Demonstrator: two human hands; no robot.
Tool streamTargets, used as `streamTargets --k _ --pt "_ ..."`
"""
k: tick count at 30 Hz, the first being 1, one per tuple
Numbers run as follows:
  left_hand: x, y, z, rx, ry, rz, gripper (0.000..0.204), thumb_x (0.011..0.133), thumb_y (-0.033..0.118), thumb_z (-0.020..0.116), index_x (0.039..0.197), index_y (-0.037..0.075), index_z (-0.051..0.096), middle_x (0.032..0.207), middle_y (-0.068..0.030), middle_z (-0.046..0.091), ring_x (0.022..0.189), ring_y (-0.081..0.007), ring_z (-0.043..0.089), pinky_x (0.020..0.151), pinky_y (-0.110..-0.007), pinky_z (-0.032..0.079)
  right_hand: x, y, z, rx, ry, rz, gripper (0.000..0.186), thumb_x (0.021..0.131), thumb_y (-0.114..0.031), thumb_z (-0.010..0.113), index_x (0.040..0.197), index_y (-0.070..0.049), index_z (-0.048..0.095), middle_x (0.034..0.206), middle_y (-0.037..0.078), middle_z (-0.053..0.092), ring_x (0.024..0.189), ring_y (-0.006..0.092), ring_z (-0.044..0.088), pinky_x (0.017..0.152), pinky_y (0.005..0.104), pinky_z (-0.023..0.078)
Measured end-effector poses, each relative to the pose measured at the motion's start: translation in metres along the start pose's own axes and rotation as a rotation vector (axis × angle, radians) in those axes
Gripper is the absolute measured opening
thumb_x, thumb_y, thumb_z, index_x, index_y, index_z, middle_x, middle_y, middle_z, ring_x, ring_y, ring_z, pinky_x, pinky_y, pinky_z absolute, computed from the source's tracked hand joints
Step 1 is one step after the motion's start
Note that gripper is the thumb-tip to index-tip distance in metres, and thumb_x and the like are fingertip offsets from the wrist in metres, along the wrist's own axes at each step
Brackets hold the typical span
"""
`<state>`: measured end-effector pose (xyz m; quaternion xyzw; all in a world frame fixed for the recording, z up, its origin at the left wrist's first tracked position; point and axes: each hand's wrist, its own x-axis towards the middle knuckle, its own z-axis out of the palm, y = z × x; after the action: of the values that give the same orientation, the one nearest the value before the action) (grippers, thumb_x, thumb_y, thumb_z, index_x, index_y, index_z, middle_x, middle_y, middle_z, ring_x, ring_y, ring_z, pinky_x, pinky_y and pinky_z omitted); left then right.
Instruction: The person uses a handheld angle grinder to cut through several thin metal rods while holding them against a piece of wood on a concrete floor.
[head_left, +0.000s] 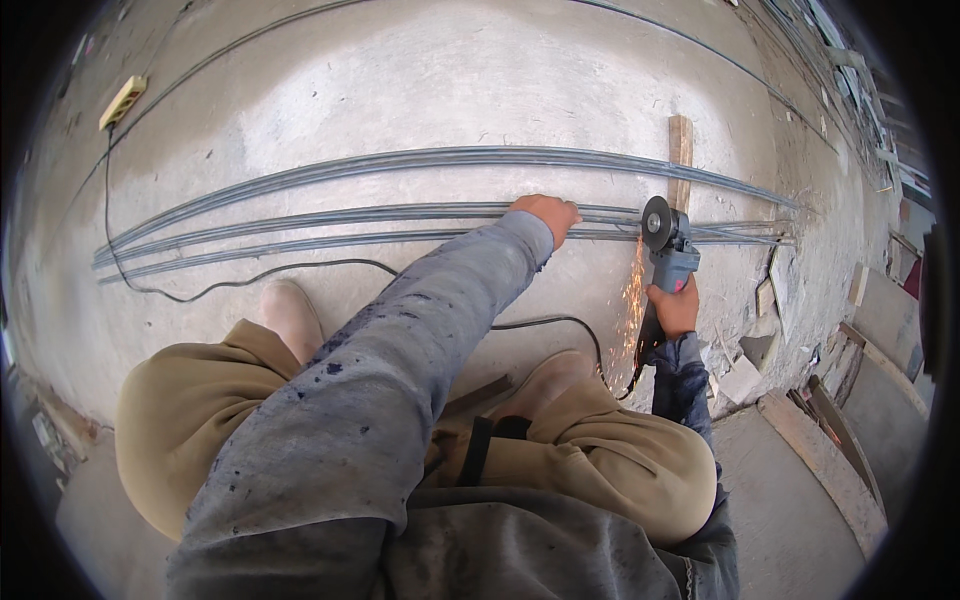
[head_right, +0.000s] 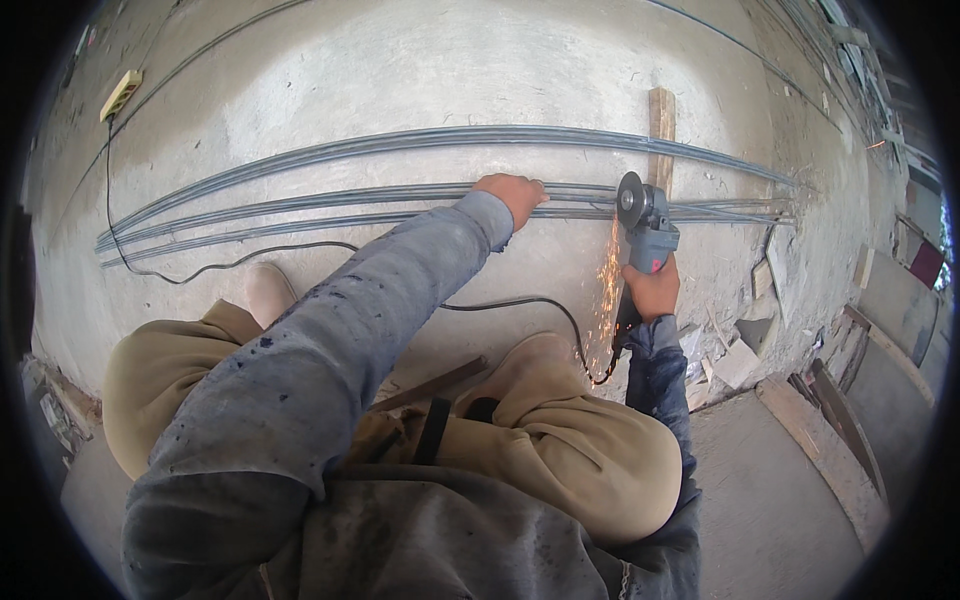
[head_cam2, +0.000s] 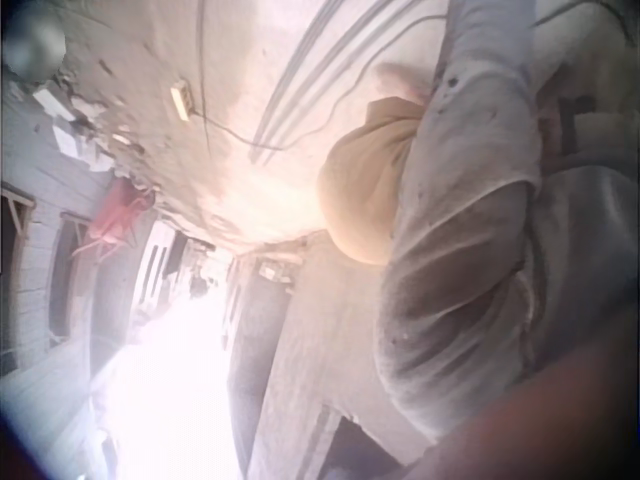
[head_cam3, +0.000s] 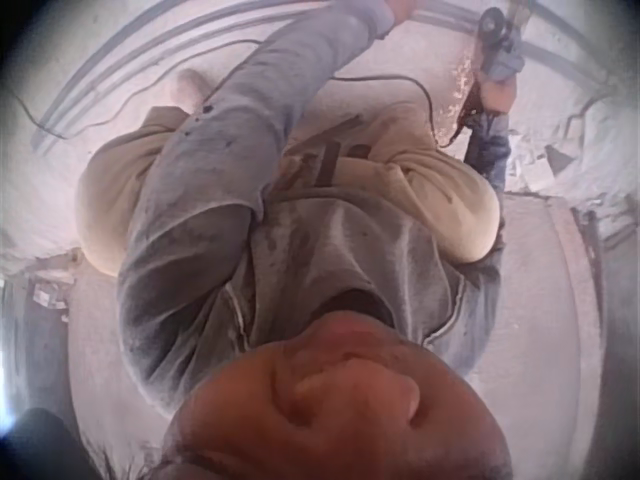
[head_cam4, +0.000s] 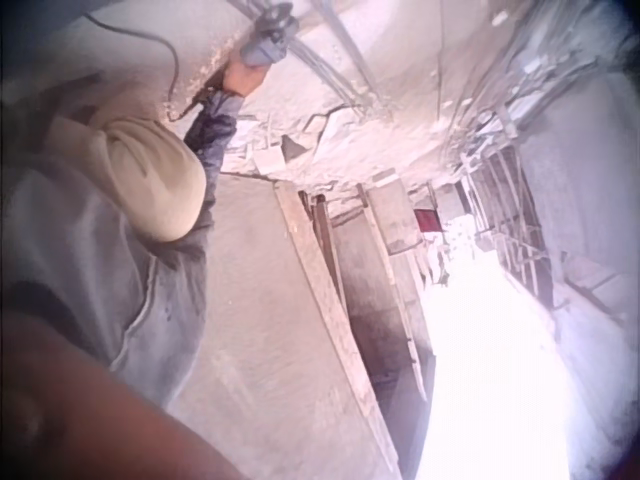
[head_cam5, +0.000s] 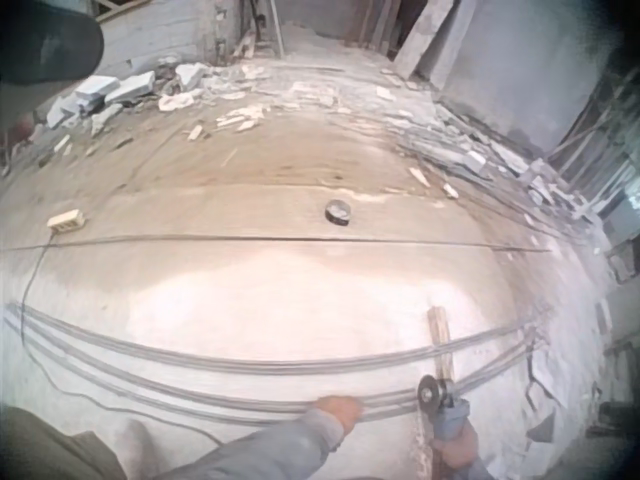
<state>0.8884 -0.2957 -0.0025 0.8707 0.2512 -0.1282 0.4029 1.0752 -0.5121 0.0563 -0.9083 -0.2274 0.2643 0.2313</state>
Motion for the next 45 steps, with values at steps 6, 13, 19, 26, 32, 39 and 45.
streamTargets --k 6,13,19,26,32,39,45 --pt "0.0 0.007 -0.009 -0.024 -0.053 -0.069 0.028 0.094 0.017 0.047 0.116 0.013 0.063 0.11 -0.0129 0.065 0.104 -0.0305 0.062 0.089 -0.041 0.048 -0.001 0.016 0.001 -0.005 0.01 -0.027 0.051 0.062 -0.018 0.071 0.107 0.0 0.056 0.093 0.014 0.065 0.083 0.0248 0.063 0.076 0.035 0.049" --pt "0.001 0.005 -0.005 0.001 0.018 0.01 0.03 0.097 0.025 0.043 0.111 0.007 0.062 0.099 -0.0149 0.067 0.091 -0.0318 0.065 0.08 -0.043 0.05 0.004 0.008 -0.001 0.027 0.025 -0.042 0.052 0.062 -0.018 0.072 0.107 0.001 0.056 0.092 0.013 0.066 0.083 0.0234 0.063 0.077 0.0344 0.05" --pt "0.003 0.008 -0.006 0.067 -0.028 -0.035 0.03 0.098 0.026 0.042 0.11 0.006 0.062 0.097 -0.0155 0.067 0.091 -0.0313 0.065 0.08 -0.042 0.051 -0.003 0.015 0.0 0.073 0.017 -0.047 0.052 0.062 -0.018 0.072 0.107 0.0 0.056 0.092 0.013 0.066 0.082 0.0233 0.063 0.076 0.0344 0.05" --pt "0.002 0.006 -0.006 0.038 -0.033 -0.04 0.029 0.097 0.024 0.043 0.111 0.007 0.062 0.1 -0.0151 0.067 0.094 -0.0312 0.064 0.082 -0.042 0.05 0.009 0.012 0.001 0.039 -0.001 -0.058 0.052 0.062 -0.019 0.071 0.107 0.0 0.056 0.092 0.013 0.065 0.082 0.0238 0.063 0.075 0.0347 0.049" --pt "0.003 0.009 -0.009 -0.01 -0.051 -0.057 0.028 0.096 0.023 0.045 0.112 0.009 0.063 0.105 -0.0155 0.066 0.099 -0.0315 0.063 0.087 -0.042 0.049 -0.001 0.012 -0.002 0.031 0.017 -0.046 0.05 0.062 -0.018 0.07 0.106 0.0 0.056 0.092 0.013 0.065 0.083 0.0244 0.062 0.075 0.0349 0.049" --pt "0.003 0.01 -0.009 -0.016 -0.058 -0.059 0.029 0.096 0.023 0.045 0.113 0.009 0.063 0.107 -0.015 0.066 0.102 -0.0313 0.062 0.089 -0.041 0.048 0.001 0.016 -0.003 -0.018 0.026 -0.041 0.051 0.062 -0.017 0.07 0.107 0.0 0.056 0.093 0.014 0.065 0.083 0.0261 0.063 0.076 0.035 0.049" --pt "0.002 0.006 -0.007 0.03 -0.026 -0.027 0.029 0.097 0.023 0.043 0.112 0.007 0.062 0.1 -0.0148 0.067 0.093 -0.0313 0.064 0.082 -0.042 0.05 0.006 0.004 -0.003 -0.012 0.002 -0.047 0.053 0.061 -0.017 0.071 0.108 0.0 0.055 0.095 0.015 0.065 0.086 0.0263 0.063 0.077 0.0353 0.049"
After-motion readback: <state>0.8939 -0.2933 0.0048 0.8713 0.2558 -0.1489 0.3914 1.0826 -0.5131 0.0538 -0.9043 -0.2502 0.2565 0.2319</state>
